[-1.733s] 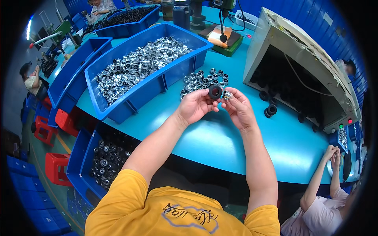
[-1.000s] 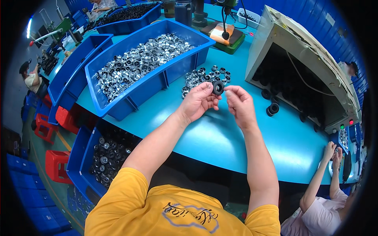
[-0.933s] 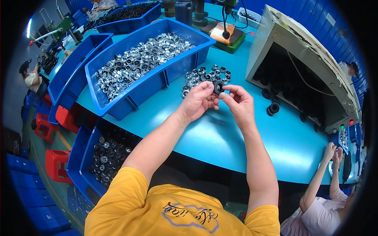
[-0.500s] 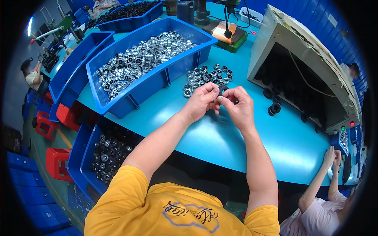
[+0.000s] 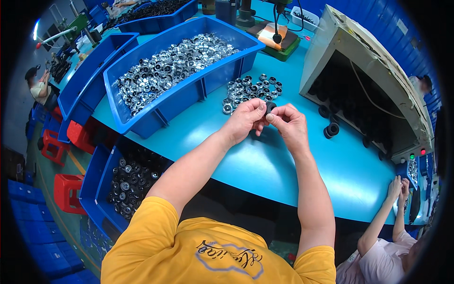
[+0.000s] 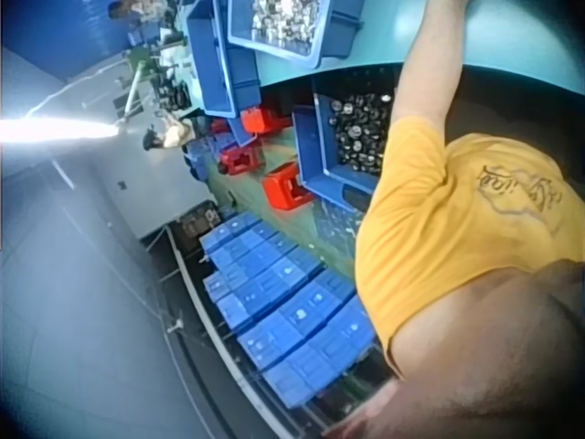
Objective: Manually assemble metal bearings into small plastic wheel components on an industrial production line.
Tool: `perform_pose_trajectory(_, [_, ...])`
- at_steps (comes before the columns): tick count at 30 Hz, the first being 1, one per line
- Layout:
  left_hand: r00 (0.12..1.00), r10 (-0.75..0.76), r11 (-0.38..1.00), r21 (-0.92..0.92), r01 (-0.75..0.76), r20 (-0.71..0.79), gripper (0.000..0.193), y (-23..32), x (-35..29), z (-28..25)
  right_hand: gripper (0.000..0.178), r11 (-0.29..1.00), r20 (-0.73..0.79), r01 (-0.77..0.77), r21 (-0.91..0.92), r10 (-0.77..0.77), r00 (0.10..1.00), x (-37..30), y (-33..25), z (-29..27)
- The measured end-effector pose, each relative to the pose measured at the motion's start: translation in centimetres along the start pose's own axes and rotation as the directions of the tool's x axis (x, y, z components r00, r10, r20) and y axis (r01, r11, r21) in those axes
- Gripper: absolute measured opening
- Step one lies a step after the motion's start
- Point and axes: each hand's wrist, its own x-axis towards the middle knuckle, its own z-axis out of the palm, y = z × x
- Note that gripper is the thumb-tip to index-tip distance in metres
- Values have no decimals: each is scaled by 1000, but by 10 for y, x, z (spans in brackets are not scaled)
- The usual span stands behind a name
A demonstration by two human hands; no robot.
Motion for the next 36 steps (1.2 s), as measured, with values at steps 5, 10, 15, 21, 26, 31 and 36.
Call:
perform_pose_trajectory(5, [1000, 16, 997, 74, -14, -25, 28, 1, 0, 1, 18, 998, 13, -59, -2, 59, 998, 0, -4, -2])
perform_pose_trajectory(10, [998, 50, 982, 185, -43, -31, 27, 2, -1, 5, 23, 992, -25, 1, -130, -4, 1000, 0, -2, 0])
perform_pose_trajectory(15, [994, 105, 967, 235, -96, -26, 28, 1, -2, 5, 27, 999, -18, -34, 15, 35, 999, -2, -9, 5])
perform_pose_trajectory(21, [996, 78, 964, 252, -88, 50, 29, 5, -4, 10, 26, 989, -29, -55, 138, 59, 998, 2, 5, -1])
perform_pose_trajectory(26, [996, 60, 984, 167, -69, 63, 29, 9, -9, 12, 24, 984, -108, -31, 177, 50, 993, -2, -8, 6])
perform_pose_trajectory(31, [994, 49, 992, 111, -59, 95, 28, 6, -7, 9, 21, 889, 9, -138, 437, 149, 989, 0, -6, -3])
perform_pose_trajectory(36, [993, 35, 998, -62, -28, 108, 28, 4, -5, 4, 25, 808, 182, -323, 493, 267, 946, 0, -13, -7])
